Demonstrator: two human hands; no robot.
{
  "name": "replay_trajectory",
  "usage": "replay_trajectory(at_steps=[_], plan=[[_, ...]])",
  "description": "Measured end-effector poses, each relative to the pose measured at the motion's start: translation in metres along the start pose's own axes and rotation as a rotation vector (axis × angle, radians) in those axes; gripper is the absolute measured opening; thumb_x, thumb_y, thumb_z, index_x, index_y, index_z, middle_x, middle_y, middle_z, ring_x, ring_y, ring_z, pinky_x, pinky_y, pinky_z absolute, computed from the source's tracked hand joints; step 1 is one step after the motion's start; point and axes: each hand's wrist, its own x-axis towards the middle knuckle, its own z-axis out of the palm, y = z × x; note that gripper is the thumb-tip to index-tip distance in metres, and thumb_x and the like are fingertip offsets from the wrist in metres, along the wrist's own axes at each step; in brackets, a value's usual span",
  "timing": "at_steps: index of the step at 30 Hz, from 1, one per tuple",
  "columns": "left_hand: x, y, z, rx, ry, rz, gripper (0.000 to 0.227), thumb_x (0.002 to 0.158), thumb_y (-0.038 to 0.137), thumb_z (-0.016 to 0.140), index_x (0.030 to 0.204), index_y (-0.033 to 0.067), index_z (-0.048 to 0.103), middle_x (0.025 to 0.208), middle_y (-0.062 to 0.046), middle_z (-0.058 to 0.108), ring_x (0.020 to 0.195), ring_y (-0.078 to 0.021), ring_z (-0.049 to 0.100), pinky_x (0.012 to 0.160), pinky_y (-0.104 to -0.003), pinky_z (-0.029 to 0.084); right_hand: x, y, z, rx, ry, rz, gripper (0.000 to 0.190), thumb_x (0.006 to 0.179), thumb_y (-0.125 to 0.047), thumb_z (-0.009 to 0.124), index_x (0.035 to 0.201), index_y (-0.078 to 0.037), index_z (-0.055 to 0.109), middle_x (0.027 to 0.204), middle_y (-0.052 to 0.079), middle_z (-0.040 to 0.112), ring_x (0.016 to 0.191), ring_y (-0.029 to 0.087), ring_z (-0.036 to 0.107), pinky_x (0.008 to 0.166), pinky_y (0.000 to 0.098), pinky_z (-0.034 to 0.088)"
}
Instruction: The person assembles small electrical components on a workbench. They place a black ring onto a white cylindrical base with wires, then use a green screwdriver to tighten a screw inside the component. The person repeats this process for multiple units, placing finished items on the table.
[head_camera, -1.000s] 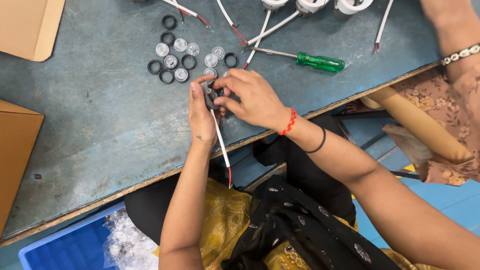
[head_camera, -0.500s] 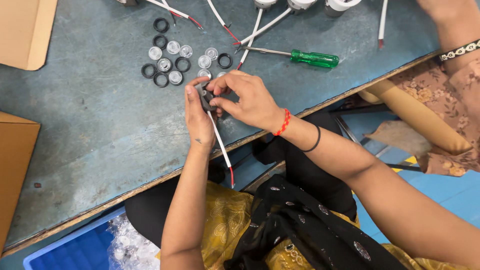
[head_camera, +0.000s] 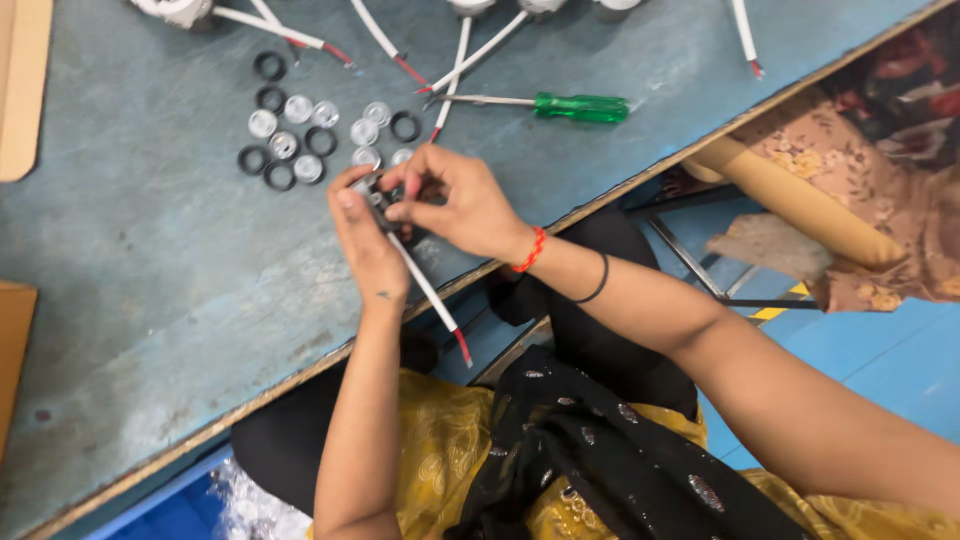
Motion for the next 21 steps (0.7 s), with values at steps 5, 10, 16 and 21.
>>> replay_trajectory(at_steps=[5,10,16,21], plan=[[0.000,0.001,-0.004,-0.058,0.002,-0.061,0.058,0.110,0.059,0.032,0.132,0.0086,0.051,0.100,-0.005,0.061,0.071,-0.0079,0.051,0.061,-0.022,0.042,-0.002,-0.001,-0.001,-0.222,0.001,-0.033,0.034,0.087,-0.001,0.082,0.091,-0.003,0.048,0.110,0.016,0.077,0.087,0.014,0.076,0.073,0.0290,0.064],[-0.003,-0.004,0.000,-0.064,-0.019,0.010,0.058,0.112,0.058,0.035,0.133,0.0064,0.049,0.108,-0.007,0.060,0.076,-0.0089,0.051,0.064,-0.023,0.043,-0.005,0.017,-0.002,0.180,0.026,0.127,0.030,0.089,0.001,0.077,0.090,-0.005,0.047,0.115,0.018,0.073,0.089,0.015,0.073,0.074,0.0323,0.066],[-0.002,-0.006,-0.006,-0.164,-0.053,-0.045,0.059,0.110,0.059,0.035,0.135,0.0062,0.047,0.104,-0.011,0.061,0.070,-0.0132,0.054,0.062,-0.026,0.044,0.008,-0.002,-0.037,0.074,-0.127,0.013,0.022,0.096,-0.007,0.079,0.109,0.002,0.064,0.113,0.019,0.073,0.097,0.017,0.069,0.085,0.0346,0.060],[0.001,-0.005,-0.008,-0.346,-0.086,-0.042,0.060,0.111,0.058,0.037,0.138,0.0049,0.044,0.115,-0.016,0.062,0.073,-0.0170,0.056,0.066,-0.030,0.048,0.010,-0.032,-0.107,0.513,-0.527,0.269,0.051,0.108,-0.042,0.062,0.120,0.007,0.071,0.104,0.018,0.078,0.088,0.024,0.077,0.079,0.0350,0.062]])
